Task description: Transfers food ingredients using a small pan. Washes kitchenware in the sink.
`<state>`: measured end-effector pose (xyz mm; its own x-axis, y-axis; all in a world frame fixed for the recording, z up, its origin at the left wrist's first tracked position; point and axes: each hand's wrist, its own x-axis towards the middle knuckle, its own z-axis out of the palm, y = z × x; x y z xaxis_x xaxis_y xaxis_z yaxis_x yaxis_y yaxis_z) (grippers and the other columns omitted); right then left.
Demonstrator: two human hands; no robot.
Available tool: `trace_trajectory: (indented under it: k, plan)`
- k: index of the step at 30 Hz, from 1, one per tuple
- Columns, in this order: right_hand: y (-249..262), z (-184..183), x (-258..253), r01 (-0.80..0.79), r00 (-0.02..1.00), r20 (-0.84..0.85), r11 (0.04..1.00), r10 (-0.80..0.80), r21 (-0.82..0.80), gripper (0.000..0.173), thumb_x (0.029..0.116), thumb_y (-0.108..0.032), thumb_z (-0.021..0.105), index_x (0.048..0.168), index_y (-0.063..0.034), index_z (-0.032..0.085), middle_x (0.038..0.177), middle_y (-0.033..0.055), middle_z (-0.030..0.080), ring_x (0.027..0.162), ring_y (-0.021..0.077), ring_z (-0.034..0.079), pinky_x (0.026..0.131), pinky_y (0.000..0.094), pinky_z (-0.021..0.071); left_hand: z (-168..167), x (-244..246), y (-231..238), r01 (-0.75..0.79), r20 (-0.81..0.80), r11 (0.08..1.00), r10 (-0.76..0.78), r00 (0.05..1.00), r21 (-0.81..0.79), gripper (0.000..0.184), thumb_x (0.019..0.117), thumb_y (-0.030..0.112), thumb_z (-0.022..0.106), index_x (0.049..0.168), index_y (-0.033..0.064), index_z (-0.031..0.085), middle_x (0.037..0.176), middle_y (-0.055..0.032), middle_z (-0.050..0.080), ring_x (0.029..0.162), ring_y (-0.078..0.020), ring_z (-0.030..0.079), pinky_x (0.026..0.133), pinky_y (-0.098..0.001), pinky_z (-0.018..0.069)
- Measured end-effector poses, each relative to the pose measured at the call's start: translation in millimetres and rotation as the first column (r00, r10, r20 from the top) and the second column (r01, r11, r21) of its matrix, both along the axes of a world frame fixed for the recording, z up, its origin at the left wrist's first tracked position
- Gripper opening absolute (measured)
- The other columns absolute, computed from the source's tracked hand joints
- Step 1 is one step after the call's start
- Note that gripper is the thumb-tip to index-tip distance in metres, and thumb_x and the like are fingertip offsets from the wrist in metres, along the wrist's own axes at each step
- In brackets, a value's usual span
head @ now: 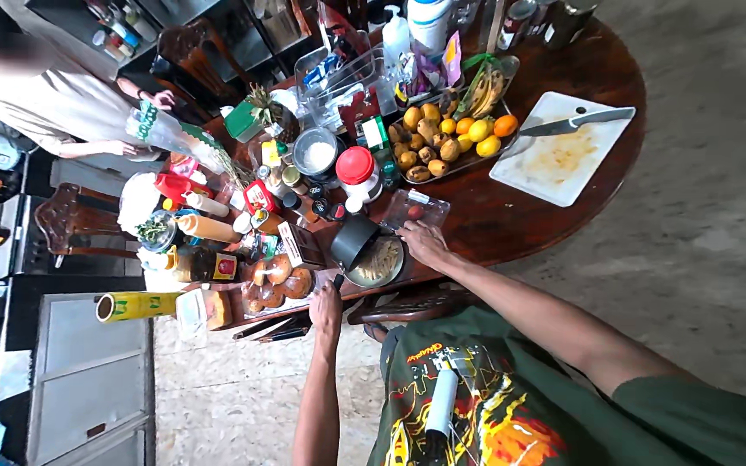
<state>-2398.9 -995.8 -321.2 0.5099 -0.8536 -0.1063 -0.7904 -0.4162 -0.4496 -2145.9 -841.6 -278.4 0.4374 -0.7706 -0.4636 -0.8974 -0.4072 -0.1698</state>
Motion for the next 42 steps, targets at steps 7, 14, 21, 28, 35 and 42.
trace_trajectory:
  k: [7,14,21,28,35,42]
  plan:
    - [11,-8,-12,-0.112,0.992,-0.049,0.990,0.116,0.087,0.021,0.0997,-0.013,0.061,0.115,-0.0169,0.074,0.113,0.0091,0.070,0.108,0.0320,0.066,0.091,0.0526,0.0536,6,0,0,0.007,-0.005,1.000,-0.007,1.000,0.002,0.032,0.1030,0.026,0.052,0.128,0.0077,0.062,0.113,-0.0176,0.072,0.106,-0.0369,0.070,0.086,-0.0544,0.0570]
    - [11,16,-25,-0.147,0.980,-0.116,0.982,0.161,0.118,0.020,0.1003,-0.014,0.060,0.114,-0.0149,0.075,0.114,0.0098,0.070,0.110,0.0323,0.065,0.094,0.0527,0.0516,7,6,-2,-0.020,-0.020,0.999,0.020,1.000,-0.029,0.033,0.1027,0.026,0.053,0.127,0.0058,0.063,0.113,-0.0185,0.072,0.107,-0.0368,0.070,0.088,-0.0549,0.0566]
    - [12,30,-25,-0.149,0.971,-0.178,0.986,0.161,0.077,0.020,0.0980,-0.012,0.062,0.113,-0.0153,0.075,0.113,0.0083,0.070,0.109,0.0314,0.065,0.093,0.0517,0.0523,11,8,0,-0.047,-0.009,0.998,0.047,0.999,-0.036,0.033,0.1025,0.027,0.052,0.126,0.0061,0.064,0.110,-0.0179,0.073,0.106,-0.0363,0.071,0.088,-0.0545,0.0567]
    - [17,24,-30,-0.140,0.966,-0.203,0.983,0.161,0.116,0.020,0.0979,-0.010,0.061,0.111,-0.0143,0.075,0.114,0.0095,0.070,0.110,0.0325,0.065,0.093,0.0527,0.0515,15,10,2,-0.043,-0.001,0.997,0.043,0.999,-0.057,0.031,0.1023,0.027,0.052,0.123,0.0065,0.064,0.108,-0.0169,0.073,0.105,-0.0346,0.071,0.089,-0.0523,0.0565]
    - [15,40,-39,-0.123,0.973,-0.182,0.987,0.140,0.102,0.019,0.0997,-0.014,0.061,0.112,-0.0148,0.075,0.112,0.0093,0.071,0.107,0.0317,0.067,0.089,0.0525,0.0539,26,12,0,-0.089,-0.040,0.996,0.088,0.995,-0.031,0.033,0.1003,0.030,0.054,0.122,0.0083,0.065,0.108,-0.0155,0.074,0.104,-0.0342,0.072,0.088,-0.0545,0.0560]
    - [18,84,-8,-0.045,0.997,-0.058,0.999,0.043,-0.022,0.022,0.1011,-0.014,0.060,0.119,-0.0149,0.073,0.111,0.0106,0.070,0.096,0.0331,0.069,0.073,0.0533,0.0566,20,29,5,-0.177,-0.232,0.984,0.163,0.959,-0.037,0.037,0.0947,0.040,0.060,0.116,0.0113,0.071,0.104,-0.0145,0.074,0.102,-0.0342,0.071,0.087,-0.0585,0.0559]
